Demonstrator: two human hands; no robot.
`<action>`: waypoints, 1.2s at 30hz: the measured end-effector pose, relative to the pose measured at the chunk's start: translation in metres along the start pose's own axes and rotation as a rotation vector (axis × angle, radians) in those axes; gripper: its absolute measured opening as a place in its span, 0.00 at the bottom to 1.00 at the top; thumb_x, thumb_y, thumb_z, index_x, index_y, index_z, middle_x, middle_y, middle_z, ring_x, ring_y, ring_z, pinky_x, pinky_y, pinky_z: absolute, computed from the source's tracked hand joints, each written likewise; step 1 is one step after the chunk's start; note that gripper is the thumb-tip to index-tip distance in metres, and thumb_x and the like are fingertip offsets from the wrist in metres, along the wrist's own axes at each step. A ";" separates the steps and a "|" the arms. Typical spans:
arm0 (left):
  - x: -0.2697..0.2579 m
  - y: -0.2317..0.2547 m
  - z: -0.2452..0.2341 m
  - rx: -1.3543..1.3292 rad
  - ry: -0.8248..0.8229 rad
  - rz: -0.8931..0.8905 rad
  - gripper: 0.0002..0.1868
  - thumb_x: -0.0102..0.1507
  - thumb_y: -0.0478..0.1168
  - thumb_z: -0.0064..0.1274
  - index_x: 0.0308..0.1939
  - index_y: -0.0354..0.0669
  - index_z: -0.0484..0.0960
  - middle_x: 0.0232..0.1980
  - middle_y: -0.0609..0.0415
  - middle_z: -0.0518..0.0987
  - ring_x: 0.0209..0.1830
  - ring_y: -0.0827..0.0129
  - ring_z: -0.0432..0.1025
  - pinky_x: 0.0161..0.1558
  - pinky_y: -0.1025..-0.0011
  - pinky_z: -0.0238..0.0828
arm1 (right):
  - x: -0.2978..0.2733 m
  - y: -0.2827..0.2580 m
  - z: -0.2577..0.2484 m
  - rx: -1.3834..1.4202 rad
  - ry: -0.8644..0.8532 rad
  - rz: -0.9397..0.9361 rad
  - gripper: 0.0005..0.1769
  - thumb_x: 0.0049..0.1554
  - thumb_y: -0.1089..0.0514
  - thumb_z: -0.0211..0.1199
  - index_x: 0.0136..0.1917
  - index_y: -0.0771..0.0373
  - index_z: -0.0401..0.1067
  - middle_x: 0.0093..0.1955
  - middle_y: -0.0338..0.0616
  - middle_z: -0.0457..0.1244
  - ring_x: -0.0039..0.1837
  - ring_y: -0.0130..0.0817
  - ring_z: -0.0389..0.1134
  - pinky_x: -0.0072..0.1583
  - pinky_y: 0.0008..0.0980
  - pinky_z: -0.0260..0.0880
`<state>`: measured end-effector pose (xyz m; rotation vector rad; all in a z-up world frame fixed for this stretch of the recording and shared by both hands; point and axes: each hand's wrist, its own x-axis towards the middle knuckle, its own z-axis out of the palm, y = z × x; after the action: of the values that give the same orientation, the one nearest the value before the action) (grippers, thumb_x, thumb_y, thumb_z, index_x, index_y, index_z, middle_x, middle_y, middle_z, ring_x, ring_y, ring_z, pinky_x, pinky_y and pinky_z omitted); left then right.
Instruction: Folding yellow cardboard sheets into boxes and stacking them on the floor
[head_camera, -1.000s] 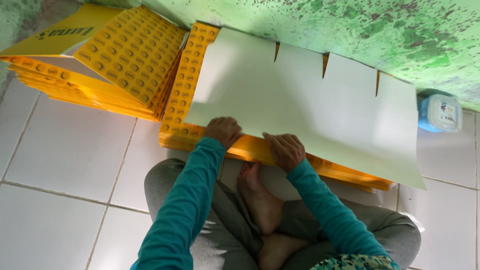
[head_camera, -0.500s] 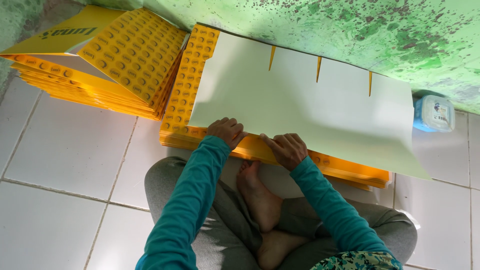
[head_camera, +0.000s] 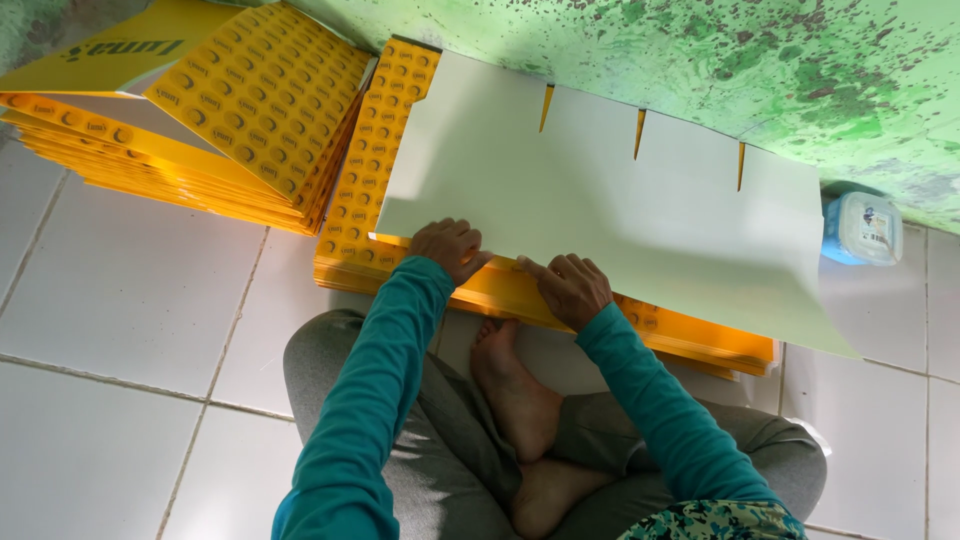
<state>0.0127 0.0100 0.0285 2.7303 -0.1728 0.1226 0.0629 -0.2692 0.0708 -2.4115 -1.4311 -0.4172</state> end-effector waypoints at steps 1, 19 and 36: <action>0.002 -0.002 0.005 -0.003 -0.002 -0.002 0.24 0.68 0.68 0.39 0.38 0.56 0.76 0.38 0.59 0.74 0.44 0.64 0.73 0.52 0.64 0.71 | -0.001 0.001 0.000 0.002 -0.004 0.000 0.23 0.66 0.54 0.48 0.72 0.37 0.68 0.37 0.36 0.56 0.37 0.35 0.62 0.44 0.38 0.71; 0.016 0.015 -0.020 0.249 -0.367 -0.152 0.37 0.70 0.72 0.10 0.82 0.73 0.39 0.86 0.59 0.28 0.85 0.58 0.24 0.76 0.40 0.05 | 0.008 -0.049 0.017 -0.310 0.020 -0.133 0.33 0.69 0.41 0.34 0.82 0.51 0.52 0.84 0.44 0.47 0.84 0.46 0.45 0.79 0.64 0.30; -0.021 -0.068 -0.029 0.198 -0.231 -0.310 0.33 0.71 0.71 0.14 0.80 0.85 0.37 0.86 0.67 0.33 0.85 0.60 0.23 0.74 0.33 0.05 | -0.043 -0.004 0.017 -0.269 -0.162 0.060 0.48 0.62 0.22 0.29 0.83 0.53 0.49 0.84 0.42 0.48 0.84 0.35 0.44 0.81 0.57 0.19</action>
<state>-0.0006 0.0860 0.0268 2.9226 0.2109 -0.2778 0.0413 -0.2949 0.0382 -2.7506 -1.4437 -0.4331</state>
